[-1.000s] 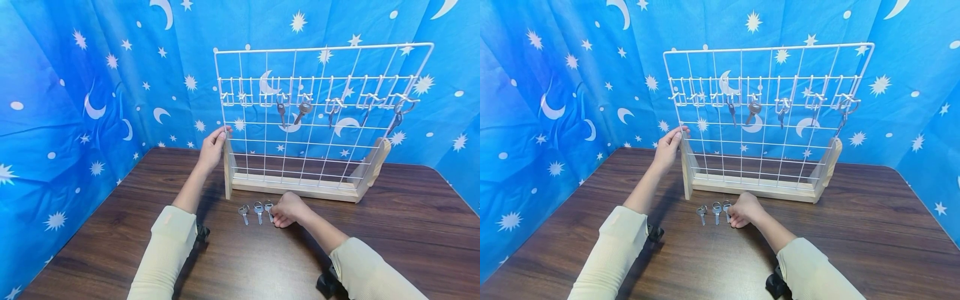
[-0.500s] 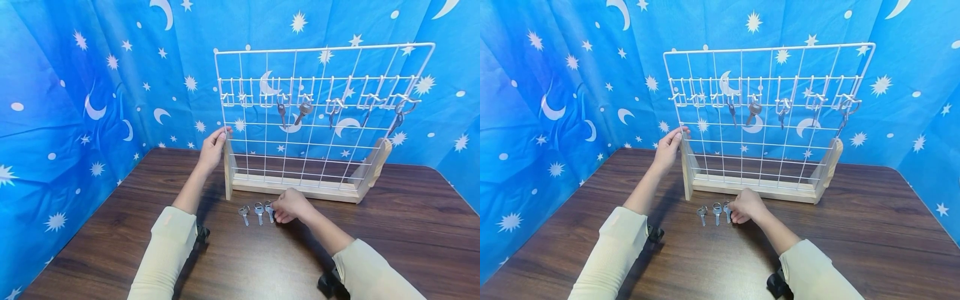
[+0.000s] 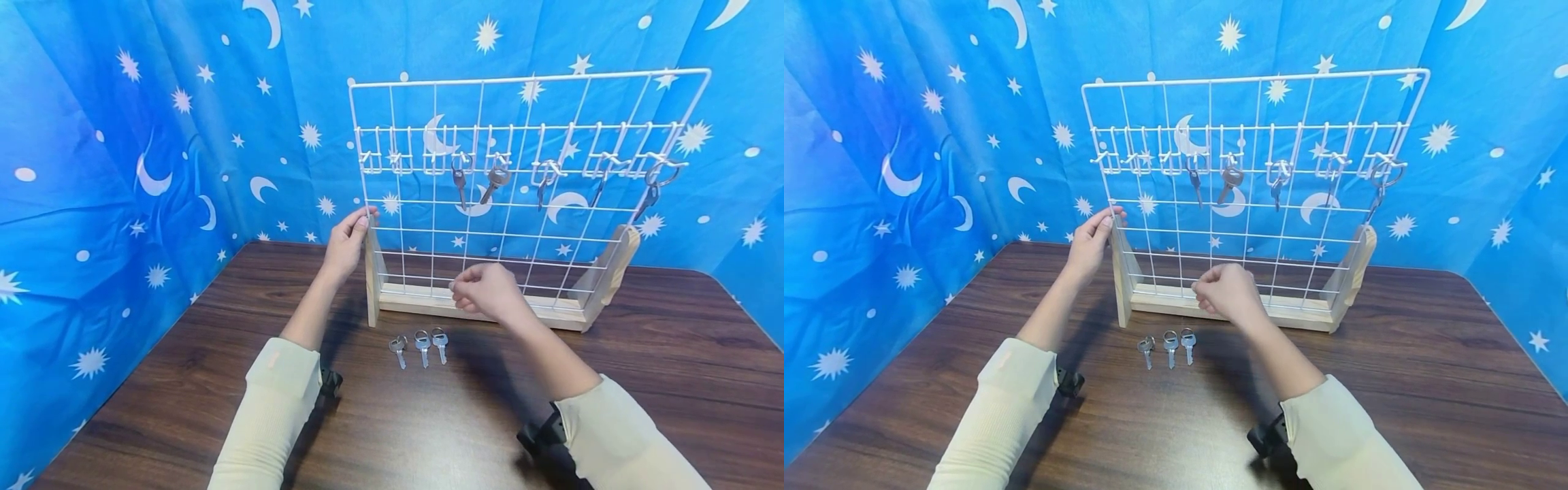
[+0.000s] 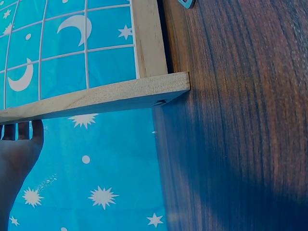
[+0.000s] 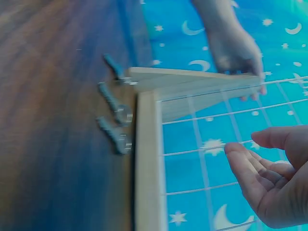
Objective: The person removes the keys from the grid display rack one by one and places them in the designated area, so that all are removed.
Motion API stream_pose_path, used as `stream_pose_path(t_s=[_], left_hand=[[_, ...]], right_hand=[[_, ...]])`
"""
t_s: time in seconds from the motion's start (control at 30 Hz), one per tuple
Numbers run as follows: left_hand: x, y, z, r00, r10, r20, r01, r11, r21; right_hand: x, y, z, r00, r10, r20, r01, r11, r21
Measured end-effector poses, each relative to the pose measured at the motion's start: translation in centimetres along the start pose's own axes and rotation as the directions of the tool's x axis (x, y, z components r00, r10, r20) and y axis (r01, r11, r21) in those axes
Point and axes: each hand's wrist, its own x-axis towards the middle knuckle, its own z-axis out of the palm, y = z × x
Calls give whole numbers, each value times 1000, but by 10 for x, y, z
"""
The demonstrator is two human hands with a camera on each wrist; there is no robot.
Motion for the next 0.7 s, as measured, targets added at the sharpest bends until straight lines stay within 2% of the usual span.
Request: stream_pose_path(t_s=[0.13,0.23,0.33,0.47,0.53,0.63,0.7], left_hand=[[0,0,0,1000,-4,1,4,1000,0],[0,0,-1,1000,-9,3,9,1000,-2],[0,0,-1,1000,-12,5,12,1000,-5],[0,0,-1,1000,-8,6,8,1000,-12],[0,0,0,1000,-4,5,4,1000,-12],[0,0,0,1000,5,5,-5,1000,-10],[0,0,0,1000,8,6,-8,1000,-10]], right_hand=[[-4,-16,-11,990,-85,-109,73,991,-112],[-8,-27,-17,969,-147,-201,114,980,-164],[-10,-38,-21,926,-224,-303,169,966,-197],[-11,-50,-25,843,-331,-424,252,939,-233],[-11,-55,-27,807,-367,-462,281,928,-245],[-10,-63,-29,777,-388,-495,300,920,-251],[-8,-67,-31,773,-387,-502,298,921,-251]])
